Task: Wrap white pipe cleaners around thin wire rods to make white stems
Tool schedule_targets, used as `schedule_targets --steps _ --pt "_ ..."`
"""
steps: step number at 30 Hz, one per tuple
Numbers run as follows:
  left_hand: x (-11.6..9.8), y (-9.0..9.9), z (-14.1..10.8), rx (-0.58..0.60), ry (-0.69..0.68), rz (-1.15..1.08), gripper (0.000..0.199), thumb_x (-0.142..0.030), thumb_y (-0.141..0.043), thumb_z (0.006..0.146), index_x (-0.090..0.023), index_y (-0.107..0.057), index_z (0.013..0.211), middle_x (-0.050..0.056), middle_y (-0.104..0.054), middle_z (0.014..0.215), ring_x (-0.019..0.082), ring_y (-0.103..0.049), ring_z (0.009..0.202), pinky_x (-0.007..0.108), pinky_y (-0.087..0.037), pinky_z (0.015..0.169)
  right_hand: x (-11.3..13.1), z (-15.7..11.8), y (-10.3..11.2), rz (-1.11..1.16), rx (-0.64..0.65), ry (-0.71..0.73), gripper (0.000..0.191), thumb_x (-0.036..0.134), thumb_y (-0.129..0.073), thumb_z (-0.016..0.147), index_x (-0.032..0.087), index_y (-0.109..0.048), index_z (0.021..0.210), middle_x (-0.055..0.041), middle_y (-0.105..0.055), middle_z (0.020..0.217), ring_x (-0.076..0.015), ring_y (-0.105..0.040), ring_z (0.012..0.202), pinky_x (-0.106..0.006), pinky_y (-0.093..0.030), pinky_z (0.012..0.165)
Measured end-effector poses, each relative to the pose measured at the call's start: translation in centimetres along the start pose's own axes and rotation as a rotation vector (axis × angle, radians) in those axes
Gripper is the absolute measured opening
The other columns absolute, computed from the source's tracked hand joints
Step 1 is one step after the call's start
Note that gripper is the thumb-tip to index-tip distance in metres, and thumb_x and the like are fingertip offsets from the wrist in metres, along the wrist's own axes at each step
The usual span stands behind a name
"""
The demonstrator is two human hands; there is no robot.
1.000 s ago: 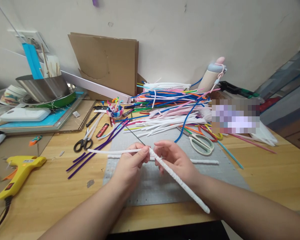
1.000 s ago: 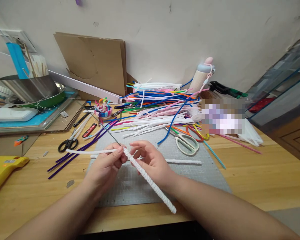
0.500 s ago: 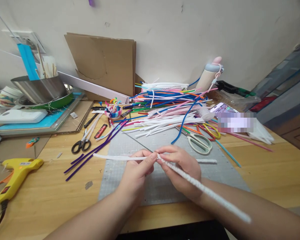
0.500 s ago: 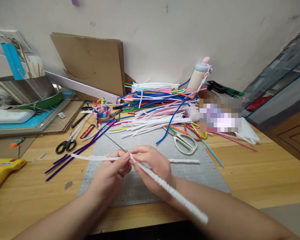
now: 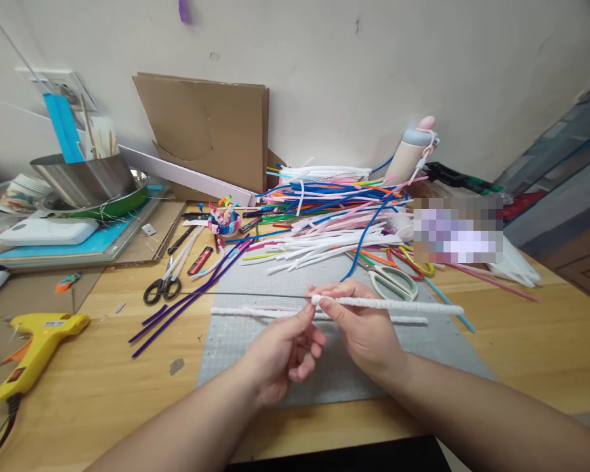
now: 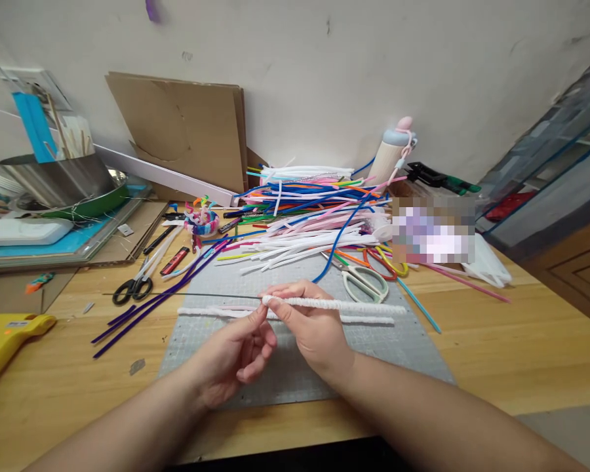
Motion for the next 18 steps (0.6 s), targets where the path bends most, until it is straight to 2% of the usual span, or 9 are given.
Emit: schedule_targets --steps 2,4,8,10,14,15,16,18 --pt "0.2 0.1 -0.3 -0.009 0.045 0.128 0.058 -0.066 -0.050 0.073 -0.011 -0.059 0.057 0.000 -0.052 0.046 0.003 -0.037 0.026 0.019 -0.009 0.032 0.3 -0.1 -0.3 0.012 0.037 -0.002 0.010 0.015 -0.065 0.079 0.024 -0.059 0.079 0.0014 -0.066 0.089 -0.0181 -0.064 0.093 -0.041 -0.049 0.089" --pt "0.0 0.0 -0.4 -0.009 0.026 0.247 0.061 -0.067 -0.046 0.073 -0.011 -0.060 0.053 0.002 -0.054 0.044 0.006 -0.042 0.027 0.020 -0.010 0.032 0.8 -0.3 -0.6 -0.013 0.065 0.021 0.009 0.015 -0.062 0.080 0.023 -0.057 0.079 0.0012 -0.064 0.089 -0.0175 -0.064 0.092 -0.040 -0.049 0.087" --pt "-1.4 -0.2 -1.0 -0.067 -0.166 0.446 0.059 -0.064 -0.045 0.076 -0.014 -0.060 0.050 0.004 -0.057 0.046 0.009 -0.045 0.029 0.021 -0.018 0.033 1.8 -0.9 -1.2 -0.065 0.072 0.092 0.012 0.013 -0.062 0.080 0.022 -0.056 0.079 0.0007 -0.062 0.087 -0.0169 -0.064 0.090 -0.036 -0.051 0.080" --pt "-2.8 -0.3 -2.0 -0.138 -0.364 0.642 0.050 -0.056 -0.047 0.080 -0.016 -0.061 0.053 0.003 -0.056 0.047 0.010 -0.046 0.033 0.023 -0.028 0.038 2.1 -1.0 -1.4 -0.046 0.059 0.090 0.013 0.011 -0.062 0.080 0.022 -0.055 0.079 0.0010 -0.062 0.086 -0.0165 -0.065 0.087 -0.033 -0.052 0.074" --pt "-5.5 -1.9 -5.9 -0.246 -0.950 1.090 0.021 -0.026 -0.056 0.081 -0.019 -0.068 0.065 0.004 -0.062 0.055 0.015 -0.055 0.053 0.027 -0.040 0.057 2.0 -0.6 -1.6 0.058 0.047 0.014 0.011 0.013 -0.062 0.080 0.021 -0.055 0.079 0.0021 -0.062 0.085 -0.0140 -0.066 0.076 -0.032 -0.052 0.071" --pt "-6.1 -2.2 -7.0 -0.297 -1.093 1.114 0.012 -0.021 -0.059 0.079 -0.021 -0.069 0.073 0.005 -0.065 0.063 0.017 -0.057 0.061 0.028 -0.041 0.063 2.1 -0.4 -1.6 0.070 0.051 0.004 0.011 0.014 -0.063 0.080 0.021 -0.055 0.079 0.0022 -0.062 0.085 -0.0135 -0.066 0.074 -0.032 -0.052 0.071" --pt "-6.7 -2.3 -8.0 -0.369 -1.214 1.104 0.012 -0.017 -0.061 0.076 -0.022 -0.070 0.083 0.005 -0.068 0.073 0.019 -0.059 0.070 0.030 -0.042 0.070 2.3 -0.2 -1.6 0.066 0.056 0.002 0.010 0.016 -0.063 0.080 0.021 -0.055 0.079 0.0022 -0.063 0.085 -0.0132 -0.065 0.074 -0.032 -0.052 0.071" --pt "-7.9 -2.4 -9.4 -0.517 -1.345 1.046 0.028 -0.014 -0.066 0.072 -0.024 -0.067 0.098 0.007 -0.068 0.094 0.022 -0.058 0.090 0.034 -0.039 0.084 3.0 0.3 -1.7 0.002 0.073 0.011 0.009 0.019 -0.065 0.078 0.021 -0.057 0.077 0.0011 -0.064 0.083 -0.0138 -0.064 0.076 -0.031 -0.052 0.070"
Point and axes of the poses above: each hand's wrist, its own z-axis towards the middle knuckle, its own y-axis out of the back of the hand, x = y × z, the point moved 7 cm from there along z, towards the middle knuckle
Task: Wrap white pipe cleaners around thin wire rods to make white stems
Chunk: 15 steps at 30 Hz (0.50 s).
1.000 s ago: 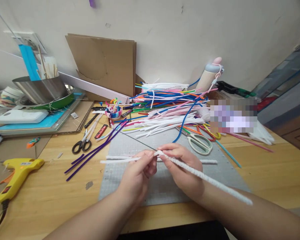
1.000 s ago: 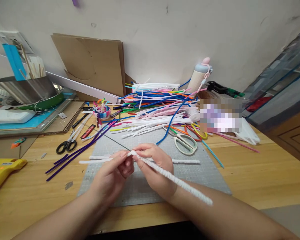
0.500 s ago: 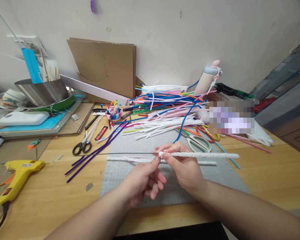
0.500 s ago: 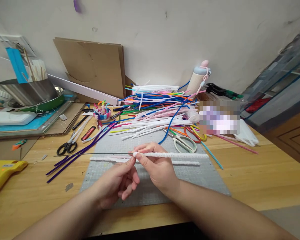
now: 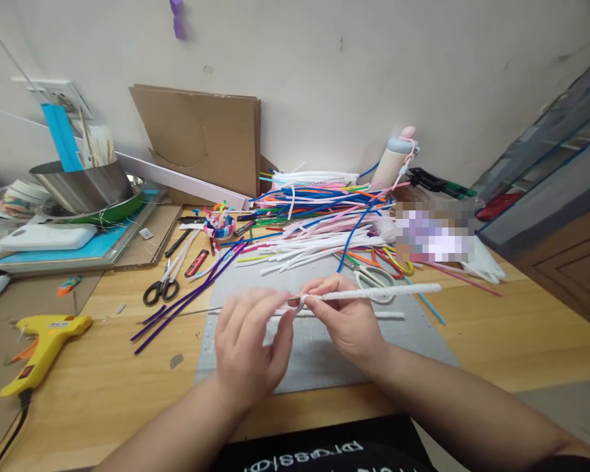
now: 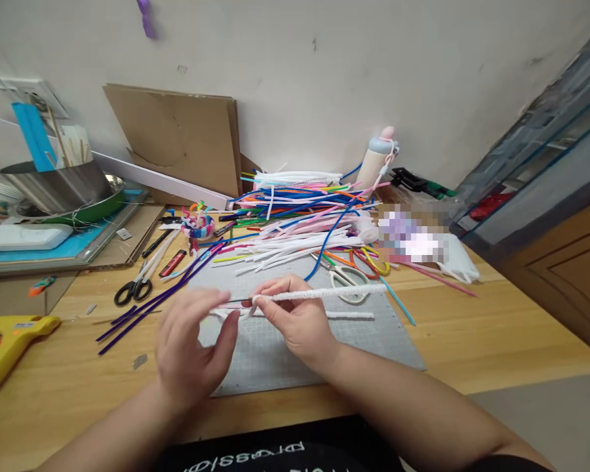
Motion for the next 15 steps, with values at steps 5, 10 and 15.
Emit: schedule_targets --steps 5,10,15 --pt "0.2 -1.3 3.1 0.215 0.215 -0.130 0.010 -0.022 -0.063 0.076 -0.022 -0.070 0.084 0.005 -0.066 0.076 0.018 -0.056 0.069 0.027 -0.041 0.063 2.0 1.9 -0.1 -0.162 0.089 -0.078 0.010 0.026 -0.069 0.074 0.019 -0.062 0.076 -0.0014 -0.067 0.074 -0.0151 -0.064 0.069 -0.029 -0.052 0.063" --pt "0.0 -2.0 5.0 0.365 0.373 -0.257 0.007 -0.023 -0.064 0.075 -0.020 -0.070 0.077 0.001 -0.062 0.059 0.010 -0.044 0.044 0.021 -0.030 0.043 2.9 3.7 -0.6 -0.153 0.251 -0.264 0.017 0.028 -0.069 0.074 0.016 -0.057 0.074 -0.0009 -0.066 0.064 -0.0164 -0.065 0.064 -0.031 -0.051 0.062" --pt "0.4 -2.9 4.6 0.496 0.517 -0.273 0.019 -0.026 -0.061 0.076 -0.018 -0.064 0.060 -0.003 -0.054 0.042 0.007 -0.041 0.031 0.018 -0.026 0.033 2.1 3.9 -0.7 -0.150 0.340 -0.356 0.022 0.031 -0.068 0.075 0.016 -0.051 0.073 0.0017 -0.063 0.057 -0.0132 -0.061 0.054 -0.026 -0.047 0.054"
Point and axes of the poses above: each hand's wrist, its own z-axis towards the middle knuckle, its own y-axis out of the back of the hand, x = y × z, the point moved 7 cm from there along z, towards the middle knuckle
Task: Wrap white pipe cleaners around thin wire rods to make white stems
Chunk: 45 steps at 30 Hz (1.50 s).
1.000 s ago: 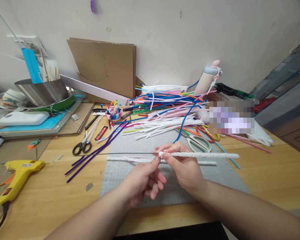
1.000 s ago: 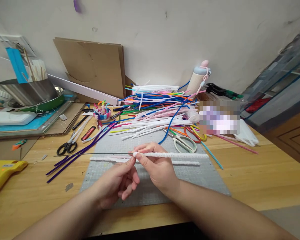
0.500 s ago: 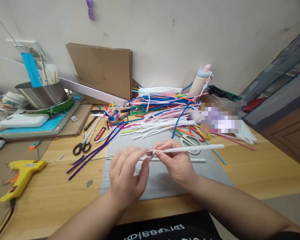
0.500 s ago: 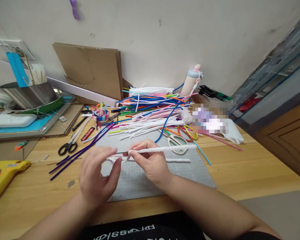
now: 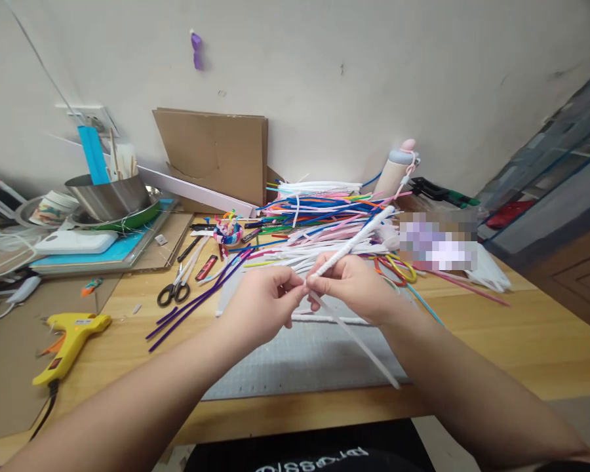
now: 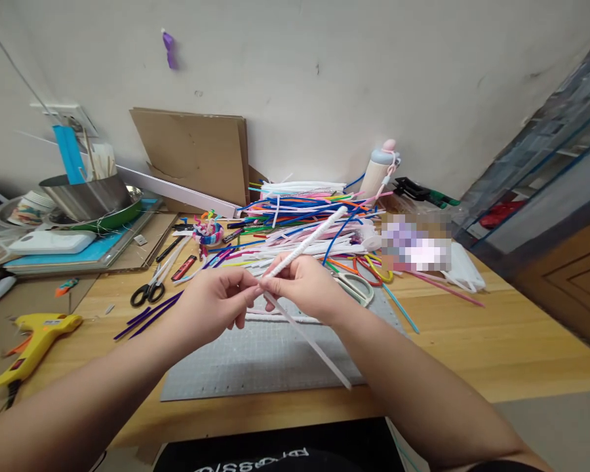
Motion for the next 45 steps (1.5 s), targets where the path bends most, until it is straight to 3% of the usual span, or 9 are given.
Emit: schedule_targets --steps 4,9,12,15,22,26,31,38,45 --pt "3.3 -1.1 -0.3 0.067 0.188 -0.284 0.023 -0.036 -0.063 0.074 -0.016 -0.057 0.063 -0.005 -0.051 0.042 0.006 -0.042 0.029 0.016 -0.028 0.030 -2.6 0.3 -0.2 0.189 0.049 -0.019 0.024 0.033 -0.069 0.074 0.015 -0.057 0.084 0.0017 -0.063 0.065 -0.0099 -0.057 0.053 -0.023 -0.046 0.053" --pt "7.5 -3.3 -0.5 0.196 0.360 -0.732 0.028 -0.034 -0.068 0.070 -0.013 -0.053 0.060 -0.008 -0.044 0.041 -0.001 -0.026 0.026 0.013 -0.014 0.029 -6.7 0.8 0.5 0.298 -0.059 -0.029 0.025 0.034 -0.073 0.070 0.015 -0.062 0.081 0.0026 -0.060 0.062 -0.0074 -0.053 0.051 -0.019 -0.043 0.050" --pt "9.3 -4.0 -0.6 0.223 0.401 -0.751 0.032 -0.038 -0.067 0.071 -0.014 -0.049 0.058 -0.010 -0.036 0.034 0.000 -0.021 0.023 0.014 -0.011 0.028 -8.2 0.9 0.4 0.295 -0.086 -0.059 0.026 0.035 -0.074 0.069 0.014 -0.062 0.079 0.0028 -0.059 0.061 -0.0072 -0.052 0.050 -0.020 -0.042 0.050" --pt "10.4 -3.9 -0.8 0.173 0.410 -0.710 0.035 -0.041 -0.068 0.069 -0.015 -0.047 0.059 -0.009 -0.043 0.037 0.000 -0.027 0.022 0.014 -0.014 0.026 -8.9 0.9 0.0 0.254 -0.085 -0.083 0.028 0.037 -0.074 0.068 0.013 -0.062 0.076 0.0030 -0.058 0.060 -0.0069 -0.051 0.049 -0.019 -0.040 0.049" --pt "10.8 -3.3 -1.4 0.102 0.354 -0.472 0.033 -0.043 -0.067 0.070 -0.015 -0.052 0.066 -0.006 -0.053 0.044 0.007 -0.050 0.028 0.014 -0.030 0.028 -8.9 0.4 -0.6 0.158 -0.066 -0.093 0.028 0.038 -0.073 0.068 0.014 -0.059 0.070 0.0037 -0.056 0.056 -0.0073 -0.049 0.049 -0.019 -0.038 0.048" --pt "10.8 -3.1 -1.5 0.078 0.361 -0.502 0.033 -0.043 -0.068 0.069 -0.015 -0.052 0.064 -0.006 -0.053 0.042 0.006 -0.046 0.025 0.013 -0.028 0.027 -8.8 0.4 -0.7 0.261 -0.059 -0.079 0.025 0.037 -0.071 0.072 0.015 -0.061 0.077 0.0025 -0.057 0.062 -0.0076 -0.051 0.053 -0.020 -0.039 0.051" --pt "11.0 -3.5 -1.5 0.119 0.426 -0.630 0.033 -0.041 -0.072 0.065 -0.015 -0.052 0.062 -0.006 -0.052 0.042 0.003 -0.040 0.023 0.013 -0.023 0.024 -8.5 1.1 1.3 0.533 -0.178 -0.048 0.023 0.039 -0.065 0.079 0.017 -0.059 0.080 0.0058 -0.051 0.054 -0.0024 -0.037 0.037 -0.015 -0.026 0.038" --pt "11.0 -3.9 -1.7 0.128 0.415 -0.613 0.033 -0.040 -0.071 0.066 -0.015 -0.051 0.062 -0.006 -0.054 0.042 0.004 -0.042 0.023 0.011 -0.024 0.024 -8.4 1.1 2.3 0.561 -0.255 -0.070 0.025 0.034 -0.071 0.073 0.017 -0.054 0.073 0.0101 -0.043 0.045 0.0003 -0.028 0.028 -0.010 -0.018 0.029" --pt "11.0 -3.7 -1.6 0.128 0.385 -0.602 0.033 -0.041 -0.071 0.066 -0.015 -0.050 0.062 -0.006 -0.053 0.041 0.004 -0.041 0.022 0.012 -0.026 0.023 -8.1 0.9 1.3 0.536 -0.161 -0.064 0.026 0.040 -0.069 0.074 0.017 -0.060 0.081 0.0052 -0.056 0.051 -0.0044 -0.046 0.033 -0.012 -0.031 0.030"
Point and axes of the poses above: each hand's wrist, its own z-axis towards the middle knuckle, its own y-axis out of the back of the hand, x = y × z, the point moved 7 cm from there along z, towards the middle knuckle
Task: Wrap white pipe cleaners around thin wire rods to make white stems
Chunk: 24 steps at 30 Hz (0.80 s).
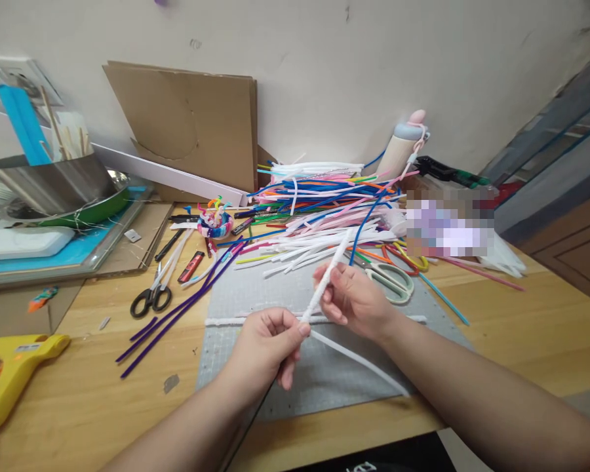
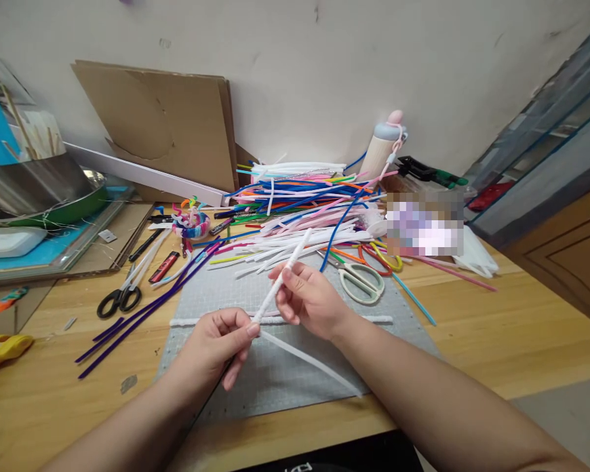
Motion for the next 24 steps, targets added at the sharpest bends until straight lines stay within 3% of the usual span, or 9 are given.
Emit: schedule_targets --steps 5,10,15,21,24 --pt "-0.2 -0.3 -0.3 -0.004 -0.007 0.051 0.033 -0.041 -0.068 0.068 -0.015 -0.050 0.062 -0.006 -0.052 0.041 0.004 -0.042 0.023 0.012 -0.026 0.025 -0.5 -0.3 -0.1 -0.091 0.001 0.000 0.024 0.037 -0.070 0.074 0.015 -0.060 0.072 0.0055 -0.055 0.046 -0.0043 -0.045 0.028 -0.011 -0.028 0.026" --pt "-0.6 0.1 -0.3 -0.112 -0.074 0.176 0.032 -0.040 -0.068 0.068 -0.015 -0.049 0.061 -0.007 -0.049 0.041 0.005 -0.043 0.025 0.012 -0.028 0.026 -0.6 -0.4 -0.1 -0.131 -0.055 0.022 0.025 0.037 -0.069 0.074 0.015 -0.058 0.071 0.0061 -0.054 0.045 -0.0051 -0.046 0.028 -0.012 -0.029 0.027" --pt "-0.3 -0.1 -0.2 -0.038 -0.033 0.101 0.032 -0.043 -0.067 0.068 -0.016 -0.050 0.063 -0.006 -0.052 0.042 0.005 -0.043 0.023 0.013 -0.027 0.025 0.4 -0.2 -0.1 -0.068 0.011 0.042 0.027 0.044 -0.063 0.078 0.018 -0.060 0.085 0.0038 -0.057 0.052 -0.0061 -0.048 0.034 -0.014 -0.032 0.030" --pt "-0.3 -0.5 -0.5 -0.015 -0.030 0.080 0.031 -0.042 -0.066 0.069 -0.016 -0.049 0.063 -0.006 -0.052 0.041 0.007 -0.045 0.026 0.015 -0.028 0.027 0.9 -0.1 0.3 -0.056 -0.045 0.069 0.021 0.035 -0.068 0.076 0.017 -0.059 0.073 0.0064 -0.053 0.046 -0.0032 -0.043 0.029 -0.011 -0.027 0.029" --pt "-0.5 -0.4 -0.7 -0.064 -0.075 0.182 0.028 -0.039 -0.062 0.072 -0.017 -0.048 0.062 -0.006 -0.050 0.041 0.008 -0.047 0.029 0.016 -0.031 0.031 0.7 -0.3 0.0 -0.066 -0.056 0.072 0.021 0.035 -0.069 0.075 0.017 -0.059 0.073 0.0063 -0.053 0.045 -0.0039 -0.044 0.028 -0.011 -0.028 0.027"
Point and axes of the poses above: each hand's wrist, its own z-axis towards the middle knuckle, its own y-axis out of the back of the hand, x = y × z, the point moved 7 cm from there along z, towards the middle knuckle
